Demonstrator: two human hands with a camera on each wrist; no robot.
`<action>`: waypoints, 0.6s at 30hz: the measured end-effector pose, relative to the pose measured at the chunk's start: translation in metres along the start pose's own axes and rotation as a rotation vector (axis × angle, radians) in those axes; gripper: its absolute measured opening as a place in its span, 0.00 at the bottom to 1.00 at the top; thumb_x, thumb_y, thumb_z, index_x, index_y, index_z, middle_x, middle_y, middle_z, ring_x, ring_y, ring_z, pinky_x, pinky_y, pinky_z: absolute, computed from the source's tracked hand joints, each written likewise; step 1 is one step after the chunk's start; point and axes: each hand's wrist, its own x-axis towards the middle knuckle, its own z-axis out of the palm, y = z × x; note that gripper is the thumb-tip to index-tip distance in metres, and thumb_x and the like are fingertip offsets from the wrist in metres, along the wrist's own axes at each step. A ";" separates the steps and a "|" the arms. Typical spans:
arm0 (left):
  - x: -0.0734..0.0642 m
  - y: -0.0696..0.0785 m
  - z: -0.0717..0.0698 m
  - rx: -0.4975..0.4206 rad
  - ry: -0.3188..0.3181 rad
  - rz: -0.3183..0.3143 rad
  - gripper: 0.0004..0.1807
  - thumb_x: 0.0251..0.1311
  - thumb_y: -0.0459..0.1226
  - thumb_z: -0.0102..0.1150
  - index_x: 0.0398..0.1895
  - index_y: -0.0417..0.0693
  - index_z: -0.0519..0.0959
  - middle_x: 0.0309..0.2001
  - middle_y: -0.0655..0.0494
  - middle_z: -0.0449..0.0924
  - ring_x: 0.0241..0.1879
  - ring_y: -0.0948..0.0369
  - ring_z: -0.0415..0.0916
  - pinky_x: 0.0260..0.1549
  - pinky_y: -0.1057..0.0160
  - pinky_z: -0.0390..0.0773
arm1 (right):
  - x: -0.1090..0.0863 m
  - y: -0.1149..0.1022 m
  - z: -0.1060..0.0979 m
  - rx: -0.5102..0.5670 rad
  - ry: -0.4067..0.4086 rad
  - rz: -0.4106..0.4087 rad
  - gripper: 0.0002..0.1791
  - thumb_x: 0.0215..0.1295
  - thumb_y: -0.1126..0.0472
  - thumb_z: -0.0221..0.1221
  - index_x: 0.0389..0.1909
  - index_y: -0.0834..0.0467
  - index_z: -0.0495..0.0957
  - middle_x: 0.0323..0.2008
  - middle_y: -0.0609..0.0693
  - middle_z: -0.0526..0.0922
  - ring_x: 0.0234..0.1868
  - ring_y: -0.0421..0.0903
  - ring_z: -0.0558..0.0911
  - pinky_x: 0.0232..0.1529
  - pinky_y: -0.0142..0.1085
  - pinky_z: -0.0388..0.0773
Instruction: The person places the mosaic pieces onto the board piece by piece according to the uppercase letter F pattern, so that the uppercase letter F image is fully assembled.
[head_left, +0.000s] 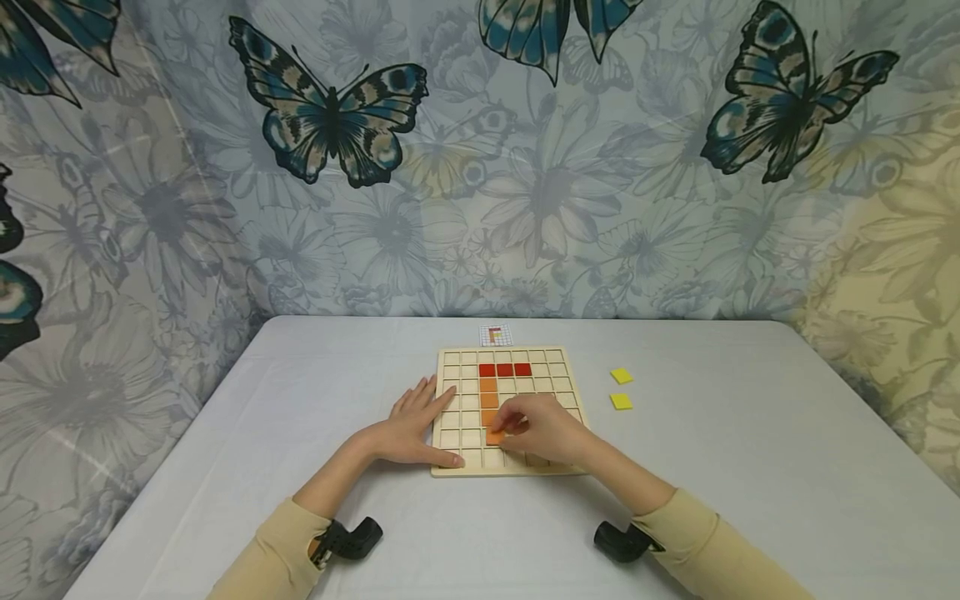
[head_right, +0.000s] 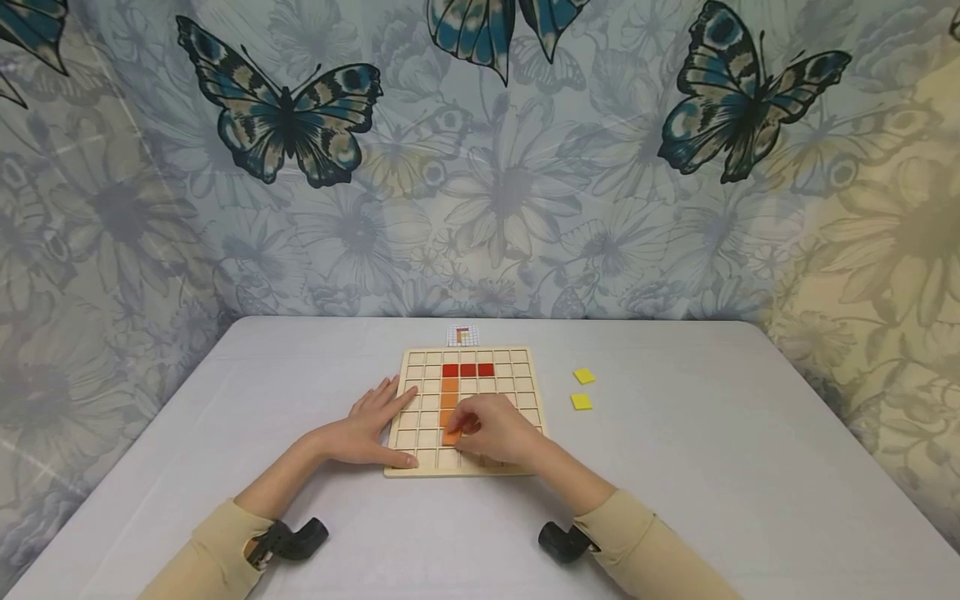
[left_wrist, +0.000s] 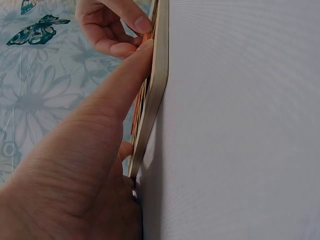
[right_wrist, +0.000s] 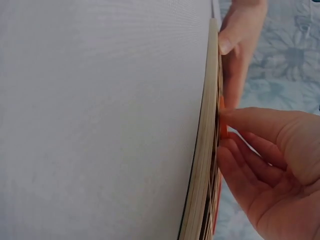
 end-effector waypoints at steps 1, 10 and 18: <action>0.000 0.000 0.000 0.000 0.001 -0.001 0.61 0.51 0.63 0.65 0.79 0.50 0.43 0.77 0.41 0.25 0.75 0.47 0.21 0.70 0.43 0.29 | 0.000 0.000 0.000 -0.004 0.000 -0.008 0.08 0.55 0.67 0.70 0.35 0.56 0.83 0.34 0.43 0.83 0.37 0.41 0.80 0.40 0.30 0.80; 0.001 -0.001 0.001 0.001 -0.001 0.003 0.61 0.51 0.63 0.65 0.79 0.50 0.42 0.77 0.41 0.24 0.75 0.47 0.20 0.70 0.43 0.29 | 0.000 -0.003 0.001 0.006 -0.013 -0.008 0.08 0.56 0.69 0.68 0.37 0.57 0.84 0.35 0.44 0.85 0.39 0.43 0.81 0.42 0.31 0.80; 0.000 -0.001 0.001 -0.001 0.002 -0.002 0.61 0.51 0.64 0.65 0.79 0.50 0.43 0.77 0.41 0.24 0.75 0.47 0.20 0.70 0.43 0.29 | -0.003 0.004 -0.006 0.064 -0.003 0.058 0.06 0.62 0.63 0.66 0.39 0.53 0.85 0.36 0.40 0.84 0.40 0.41 0.82 0.44 0.32 0.79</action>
